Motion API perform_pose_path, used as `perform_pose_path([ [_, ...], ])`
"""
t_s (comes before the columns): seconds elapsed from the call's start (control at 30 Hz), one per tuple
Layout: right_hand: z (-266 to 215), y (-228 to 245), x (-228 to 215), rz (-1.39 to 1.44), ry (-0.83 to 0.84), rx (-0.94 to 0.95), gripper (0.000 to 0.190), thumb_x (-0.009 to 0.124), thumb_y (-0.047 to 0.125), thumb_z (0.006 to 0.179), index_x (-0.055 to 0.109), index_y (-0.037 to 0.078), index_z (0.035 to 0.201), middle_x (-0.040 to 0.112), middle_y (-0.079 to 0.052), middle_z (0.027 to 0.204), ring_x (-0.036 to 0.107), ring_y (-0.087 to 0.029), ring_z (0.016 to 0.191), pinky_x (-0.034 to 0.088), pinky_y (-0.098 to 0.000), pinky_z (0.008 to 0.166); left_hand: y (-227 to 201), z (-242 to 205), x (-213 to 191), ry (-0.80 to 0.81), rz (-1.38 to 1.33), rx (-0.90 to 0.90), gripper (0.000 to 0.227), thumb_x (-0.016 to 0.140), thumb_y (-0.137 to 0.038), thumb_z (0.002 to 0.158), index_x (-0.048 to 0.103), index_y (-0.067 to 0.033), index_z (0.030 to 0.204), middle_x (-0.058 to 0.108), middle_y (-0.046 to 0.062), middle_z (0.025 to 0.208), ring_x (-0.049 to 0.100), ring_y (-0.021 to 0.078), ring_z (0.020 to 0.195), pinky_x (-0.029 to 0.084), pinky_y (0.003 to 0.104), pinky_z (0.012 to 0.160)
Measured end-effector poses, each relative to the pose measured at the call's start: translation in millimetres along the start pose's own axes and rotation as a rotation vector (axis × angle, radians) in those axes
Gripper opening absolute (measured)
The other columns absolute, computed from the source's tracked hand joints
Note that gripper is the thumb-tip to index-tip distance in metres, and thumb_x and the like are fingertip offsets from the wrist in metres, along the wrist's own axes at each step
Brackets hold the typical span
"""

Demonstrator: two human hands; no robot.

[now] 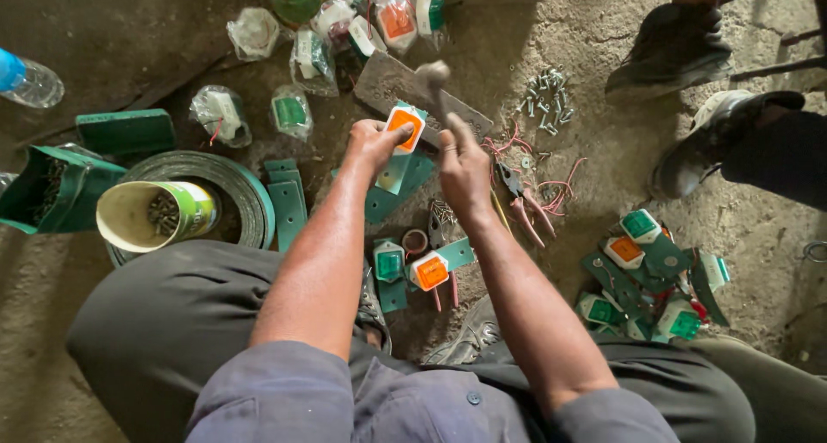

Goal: The person sits on the floor and assembles small electrical components by attaching orange and green plastic parts to metal plates. They use a hammer to secure the parts and a screwdriver to tighten screws, working with wires and fasteners scattered around.

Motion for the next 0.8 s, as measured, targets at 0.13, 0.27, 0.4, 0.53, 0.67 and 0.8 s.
perform_pose_path([
  [0.13, -12, -2, -4, 0.108, -0.152, 0.107, 0.042, 0.054, 0.023, 0.109, 0.062, 0.012, 0.149, 0.063, -0.029, 0.094, 0.061, -0.033, 0.074, 0.048, -0.0460, 0.072, -4, -4, -2, 0.025, -0.017, -0.019, 0.040, 0.083, -0.037, 0.080, 0.080, 0.0001, 0.093, 0.077, 0.007, 0.080, 0.069, 0.0133, 0.065, 0.056, 0.033, 0.061],
  [0.27, -7, 8, 0, -0.261, 0.007, -0.228, 0.036, 0.057, 0.027, 0.113, 0.063, 0.012, 0.145, 0.074, -0.012, 0.108, 0.069, -0.021, 0.099, 0.055, -0.0385, 0.083, -9, -8, -2, -0.011, 0.052, -0.008, 0.040, 0.082, -0.039, 0.082, 0.081, -0.0002, 0.092, 0.077, 0.009, 0.081, 0.067, 0.0140, 0.066, 0.054, 0.034, 0.061],
  [0.4, -10, 14, -4, -0.186, -0.044, -0.005, 0.041, 0.053, 0.030, 0.105, 0.059, 0.016, 0.143, 0.074, -0.015, 0.091, 0.073, -0.028, 0.085, 0.056, -0.0414, 0.075, -5, -2, -1, 0.000, 0.021, -0.011, 0.041, 0.083, -0.039, 0.081, 0.080, 0.0000, 0.093, 0.077, 0.009, 0.081, 0.069, 0.0143, 0.067, 0.055, 0.034, 0.062],
  [0.53, -20, 12, -4, -0.095, -0.078, 0.088, 0.045, 0.048, 0.030, 0.105, 0.055, 0.021, 0.149, 0.072, -0.019, 0.086, 0.070, -0.033, 0.076, 0.055, -0.0439, 0.067, 5, 5, 1, 0.011, -0.041, -0.022, 0.042, 0.084, -0.037, 0.079, 0.079, 0.0013, 0.093, 0.078, 0.010, 0.082, 0.070, 0.0142, 0.067, 0.057, 0.034, 0.063],
  [0.67, -7, 10, 0, -0.225, 0.012, -0.184, 0.037, 0.056, 0.028, 0.109, 0.061, 0.014, 0.143, 0.074, -0.010, 0.099, 0.071, -0.018, 0.091, 0.056, -0.0360, 0.078, 2, 4, 3, -0.034, -0.004, 0.016, 0.037, 0.078, -0.030, 0.079, 0.080, 0.0041, 0.093, 0.078, 0.012, 0.083, 0.072, 0.0155, 0.069, 0.057, 0.035, 0.063],
  [0.8, -3, 6, 0, -0.150, -0.041, 0.047, 0.038, 0.054, 0.028, 0.108, 0.060, 0.016, 0.143, 0.072, -0.013, 0.087, 0.070, -0.023, 0.081, 0.055, -0.0377, 0.072, -1, 0, 0, -0.032, 0.023, -0.016, 0.044, 0.084, -0.039, 0.080, 0.078, 0.0030, 0.094, 0.077, 0.012, 0.083, 0.070, 0.0163, 0.068, 0.056, 0.036, 0.062],
])
Point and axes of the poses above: each hand's wrist, its own z-axis towards the middle knuckle, its own x-axis out of the palm, y = z × x, the point moved 1 cm from there along z, towards the middle knuckle
